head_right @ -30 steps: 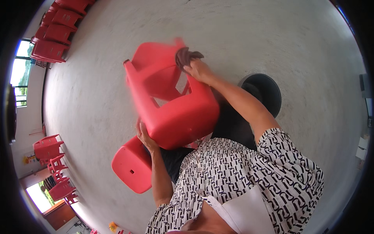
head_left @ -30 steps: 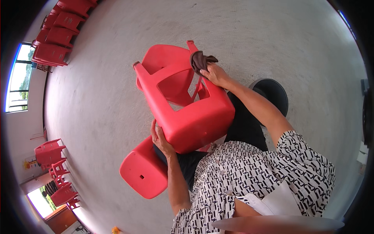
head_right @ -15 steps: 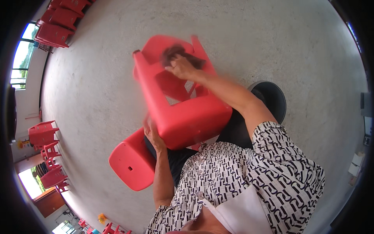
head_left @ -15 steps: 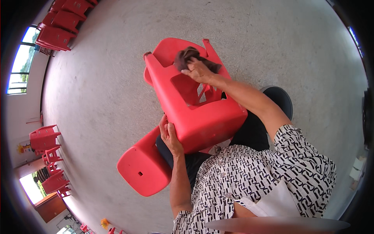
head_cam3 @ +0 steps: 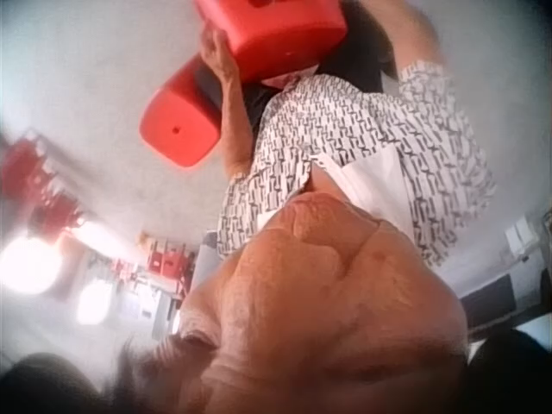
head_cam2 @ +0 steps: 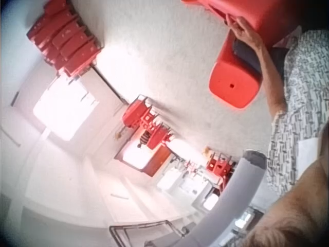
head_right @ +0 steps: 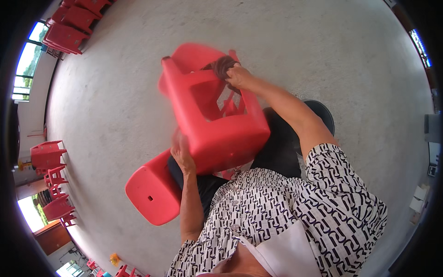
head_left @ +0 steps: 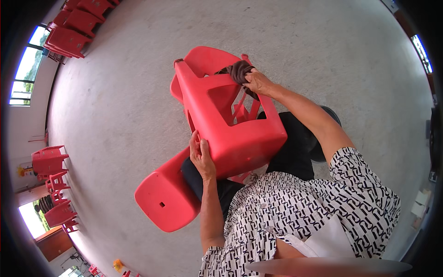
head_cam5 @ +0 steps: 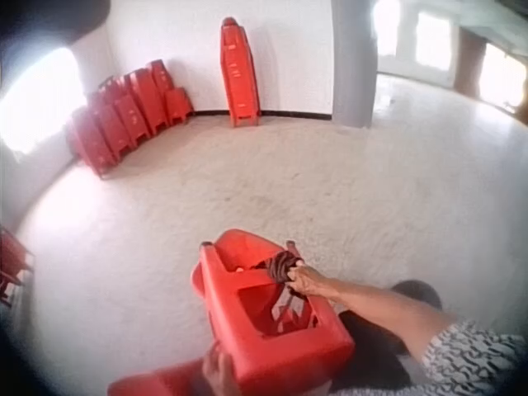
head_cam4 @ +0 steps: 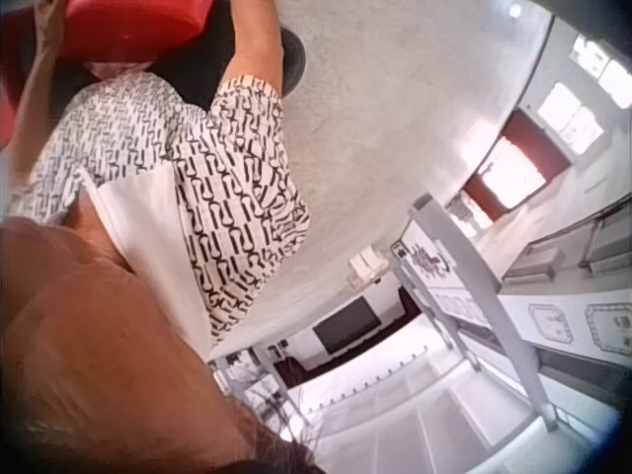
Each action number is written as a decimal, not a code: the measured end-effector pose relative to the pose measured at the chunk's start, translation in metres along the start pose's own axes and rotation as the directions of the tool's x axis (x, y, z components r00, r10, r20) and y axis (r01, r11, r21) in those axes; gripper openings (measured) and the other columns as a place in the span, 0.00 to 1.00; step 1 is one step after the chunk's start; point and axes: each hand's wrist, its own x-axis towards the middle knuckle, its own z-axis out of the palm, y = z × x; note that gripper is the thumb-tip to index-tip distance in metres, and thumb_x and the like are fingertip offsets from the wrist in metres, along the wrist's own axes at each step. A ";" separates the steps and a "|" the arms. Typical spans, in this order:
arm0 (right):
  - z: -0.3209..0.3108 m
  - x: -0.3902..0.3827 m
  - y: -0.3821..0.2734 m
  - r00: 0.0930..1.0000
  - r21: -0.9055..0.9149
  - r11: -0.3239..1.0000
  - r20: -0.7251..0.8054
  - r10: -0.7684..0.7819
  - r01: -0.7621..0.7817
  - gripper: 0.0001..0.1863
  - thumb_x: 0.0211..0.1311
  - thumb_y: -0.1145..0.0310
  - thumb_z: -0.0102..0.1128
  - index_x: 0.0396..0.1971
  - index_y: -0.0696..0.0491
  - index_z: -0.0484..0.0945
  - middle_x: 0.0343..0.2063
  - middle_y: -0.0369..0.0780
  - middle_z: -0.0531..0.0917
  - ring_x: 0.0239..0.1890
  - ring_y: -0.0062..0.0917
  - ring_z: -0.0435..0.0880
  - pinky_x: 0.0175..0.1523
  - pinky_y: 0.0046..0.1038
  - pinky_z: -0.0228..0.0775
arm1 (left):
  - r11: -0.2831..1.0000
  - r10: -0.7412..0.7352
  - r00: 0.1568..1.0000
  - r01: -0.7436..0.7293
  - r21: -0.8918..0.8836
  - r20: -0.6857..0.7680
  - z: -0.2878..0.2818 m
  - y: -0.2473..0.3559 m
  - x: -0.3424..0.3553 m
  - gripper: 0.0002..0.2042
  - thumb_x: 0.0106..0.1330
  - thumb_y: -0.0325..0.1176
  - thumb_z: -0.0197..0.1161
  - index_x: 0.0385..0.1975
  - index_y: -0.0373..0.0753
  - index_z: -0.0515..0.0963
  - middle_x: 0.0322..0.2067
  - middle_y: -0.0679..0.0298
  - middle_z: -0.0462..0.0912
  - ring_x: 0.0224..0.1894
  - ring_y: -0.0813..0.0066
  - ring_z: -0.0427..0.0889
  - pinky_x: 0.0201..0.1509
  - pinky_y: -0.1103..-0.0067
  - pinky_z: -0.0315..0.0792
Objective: Cleaning plastic stools using a cloth and a bucket of water.
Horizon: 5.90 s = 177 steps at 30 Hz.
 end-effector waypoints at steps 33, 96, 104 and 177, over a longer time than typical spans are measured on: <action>0.007 0.034 -0.026 0.998 0.071 0.996 -0.038 -0.054 0.057 0.13 0.59 0.67 0.60 0.22 0.63 0.76 0.24 0.53 0.80 0.32 0.46 0.81 0.41 0.43 0.70 | 0.998 -0.052 0.998 0.051 -0.044 -0.022 0.020 -0.048 0.027 0.20 0.73 0.41 0.55 0.57 0.33 0.73 0.23 0.72 0.68 0.28 0.83 0.65 0.35 0.82 0.63; 0.038 -0.125 -0.074 0.682 0.890 0.345 -0.055 0.729 -0.297 0.19 0.69 0.64 0.57 0.52 0.61 0.80 0.43 0.39 0.85 0.44 0.20 0.80 0.53 0.24 0.70 | 0.967 -0.241 0.962 0.227 0.114 0.131 -0.007 -0.032 0.123 0.18 0.72 0.45 0.60 0.35 0.32 0.84 0.26 0.72 0.79 0.31 0.85 0.71 0.37 0.82 0.68; -0.039 -0.125 -0.111 0.805 0.978 0.185 -0.034 0.592 -0.094 0.17 0.66 0.70 0.60 0.50 0.64 0.80 0.41 0.40 0.86 0.44 0.23 0.83 0.52 0.23 0.71 | 0.967 -0.143 0.972 0.098 0.236 0.185 -0.014 -0.034 0.115 0.22 0.74 0.48 0.57 0.29 0.32 0.81 0.22 0.73 0.72 0.28 0.85 0.66 0.32 0.80 0.64; -0.034 0.070 -0.144 0.952 -0.171 0.943 -0.062 -0.301 0.287 0.17 0.58 0.50 0.64 0.38 0.48 0.81 0.41 0.36 0.85 0.52 0.33 0.79 0.55 0.55 0.62 | 0.968 -0.117 0.989 0.094 -0.233 -0.086 0.050 -0.033 0.043 0.28 0.78 0.54 0.45 0.46 0.31 0.80 0.20 0.69 0.71 0.25 0.81 0.69 0.33 0.80 0.64</action>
